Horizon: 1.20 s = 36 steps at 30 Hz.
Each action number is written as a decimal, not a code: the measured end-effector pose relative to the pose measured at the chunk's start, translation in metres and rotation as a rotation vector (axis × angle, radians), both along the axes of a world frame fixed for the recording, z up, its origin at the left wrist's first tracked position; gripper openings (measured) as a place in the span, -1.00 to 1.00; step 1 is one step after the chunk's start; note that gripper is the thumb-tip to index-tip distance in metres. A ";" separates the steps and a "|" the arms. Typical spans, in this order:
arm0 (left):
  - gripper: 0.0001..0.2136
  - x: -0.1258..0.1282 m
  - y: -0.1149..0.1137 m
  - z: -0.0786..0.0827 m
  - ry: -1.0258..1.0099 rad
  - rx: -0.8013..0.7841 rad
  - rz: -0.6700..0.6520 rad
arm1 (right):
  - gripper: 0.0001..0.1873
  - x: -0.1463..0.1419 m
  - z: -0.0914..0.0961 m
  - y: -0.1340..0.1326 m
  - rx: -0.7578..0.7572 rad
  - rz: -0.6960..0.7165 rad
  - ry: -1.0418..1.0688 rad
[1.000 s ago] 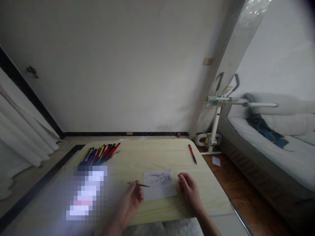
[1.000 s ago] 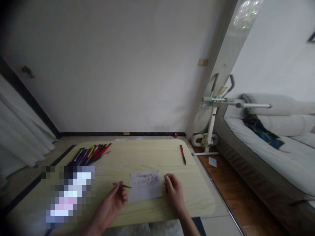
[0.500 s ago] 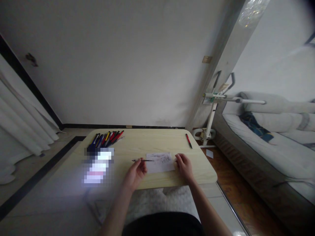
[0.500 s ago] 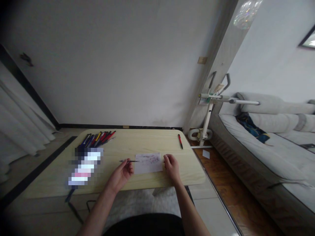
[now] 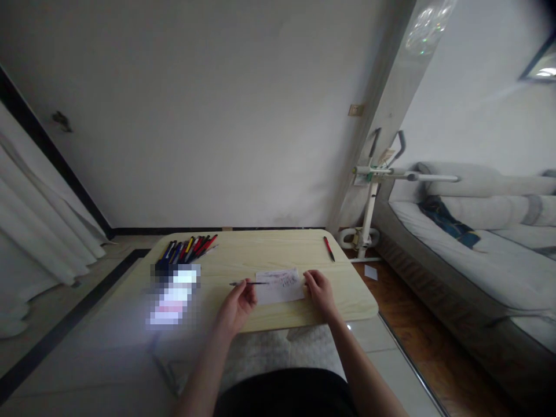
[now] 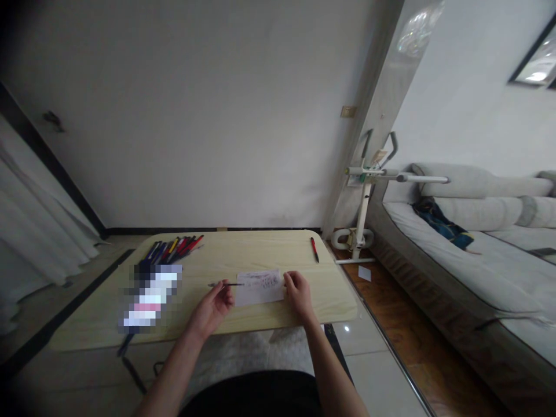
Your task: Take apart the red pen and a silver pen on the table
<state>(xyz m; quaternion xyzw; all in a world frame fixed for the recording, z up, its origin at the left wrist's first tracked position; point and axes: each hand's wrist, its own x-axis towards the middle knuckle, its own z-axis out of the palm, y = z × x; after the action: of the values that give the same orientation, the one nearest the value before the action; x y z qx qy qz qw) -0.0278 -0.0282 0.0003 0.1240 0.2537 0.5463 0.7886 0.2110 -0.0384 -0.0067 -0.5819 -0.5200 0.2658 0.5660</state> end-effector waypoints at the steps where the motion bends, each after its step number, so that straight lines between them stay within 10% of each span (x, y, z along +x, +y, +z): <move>1: -0.92 0.000 0.000 0.001 0.004 -0.010 0.004 | -0.57 0.000 0.000 0.000 -0.001 0.001 -0.001; 36: -0.89 0.002 0.000 0.000 0.045 -0.010 0.007 | -0.65 -0.002 -0.008 0.005 -0.002 -0.017 -0.077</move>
<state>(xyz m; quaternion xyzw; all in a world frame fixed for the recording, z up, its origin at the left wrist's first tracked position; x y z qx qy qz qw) -0.0262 -0.0280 0.0007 0.1315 0.2744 0.5449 0.7813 0.2087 -0.0333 -0.0151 -0.5967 -0.5360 0.2388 0.5474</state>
